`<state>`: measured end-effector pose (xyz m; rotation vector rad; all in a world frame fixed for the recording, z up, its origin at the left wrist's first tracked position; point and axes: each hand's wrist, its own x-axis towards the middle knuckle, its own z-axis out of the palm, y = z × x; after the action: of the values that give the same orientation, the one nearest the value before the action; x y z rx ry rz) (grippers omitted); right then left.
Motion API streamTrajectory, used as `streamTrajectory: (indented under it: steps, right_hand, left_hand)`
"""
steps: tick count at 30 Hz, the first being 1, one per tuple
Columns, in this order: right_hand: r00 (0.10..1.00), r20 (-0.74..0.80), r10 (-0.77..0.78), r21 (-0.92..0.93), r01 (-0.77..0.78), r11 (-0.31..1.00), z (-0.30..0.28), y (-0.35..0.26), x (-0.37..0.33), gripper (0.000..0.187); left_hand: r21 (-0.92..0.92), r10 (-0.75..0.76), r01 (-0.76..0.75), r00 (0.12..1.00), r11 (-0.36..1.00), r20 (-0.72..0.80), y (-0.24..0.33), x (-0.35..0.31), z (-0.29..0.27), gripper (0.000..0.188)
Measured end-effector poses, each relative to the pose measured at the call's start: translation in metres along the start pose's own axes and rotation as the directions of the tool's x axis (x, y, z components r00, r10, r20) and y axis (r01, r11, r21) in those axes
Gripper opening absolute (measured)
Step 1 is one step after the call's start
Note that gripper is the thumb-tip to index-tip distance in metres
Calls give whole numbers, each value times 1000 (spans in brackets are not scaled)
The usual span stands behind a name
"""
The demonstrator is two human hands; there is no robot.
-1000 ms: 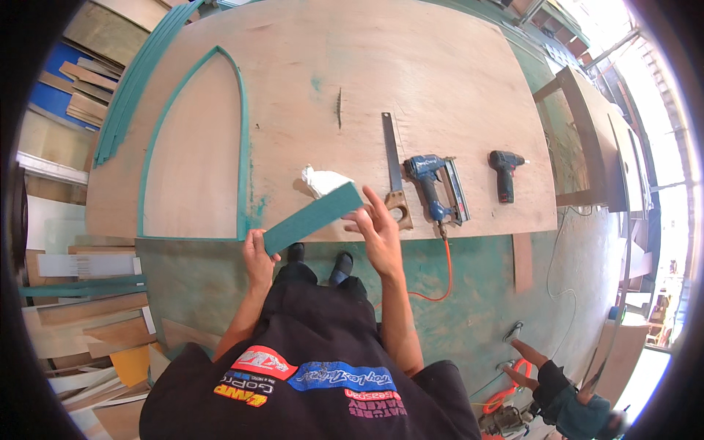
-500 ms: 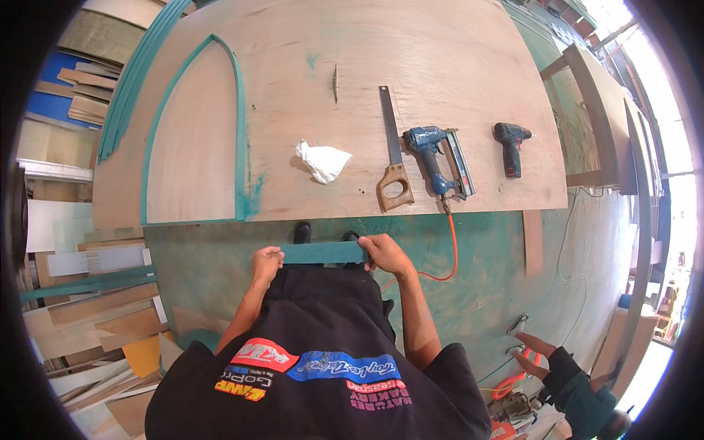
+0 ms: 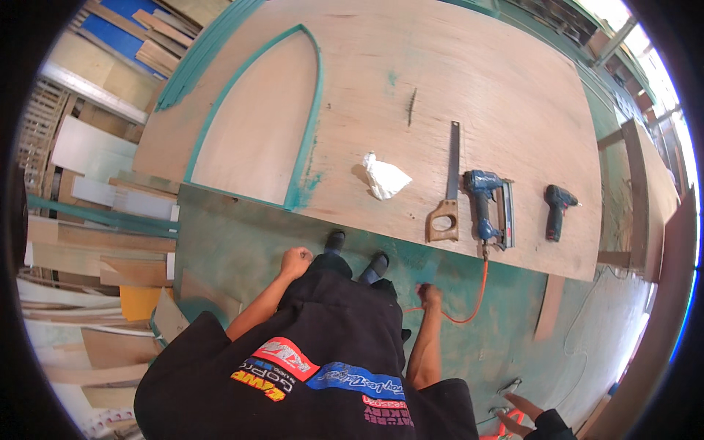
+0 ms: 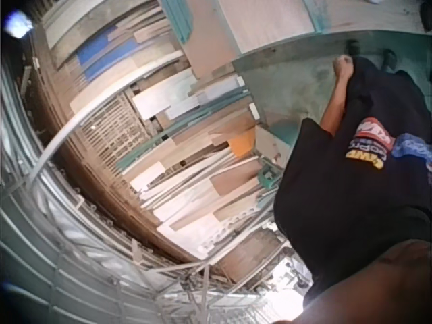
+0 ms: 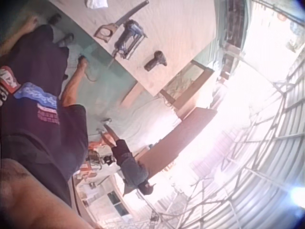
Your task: The person constructs an arched wooden frame by aligning a flexible green trim piece around a wooden template, securing it with a pneumatic nail gun, and sawing off the excess trim with a hand saw.
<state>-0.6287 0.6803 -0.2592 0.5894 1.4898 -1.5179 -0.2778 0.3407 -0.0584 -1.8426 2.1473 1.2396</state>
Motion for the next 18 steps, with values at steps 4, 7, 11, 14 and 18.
streamTrajectory:
  steps: [4, 7, 11, 14, 18]
  right_hand:
    - [993, 27, -111, 230, 102, 968, 42, -35, 34, 34]
    - [967, 158, 199, 192, -228, 955, 123, -22, -2, 42]
    - [933, 329, 144, -165, -93, 982, 88, -61, 55, 45]
    - [970, 224, 100, -675, 80, 734, 149, 6, -11, 40]
    - [888, 420, 190, -798, 260, 544, 197, 39, -86, 34]
  left_hand:
    - [45, -67, 68, 997, 997, -23, -63, -26, -13, 23]
    - [130, -284, 287, 958, 949, -44, -137, -92, -43, 24]
    - [44, -149, 149, 989, 988, -17, -107, -36, -7, 26]
    - [-19, -235, 234, 971, 972, -36, -129, -67, -20, 26]
    - [-89, -164, 158, 985, 983, -59, -115, -53, -22, 27]
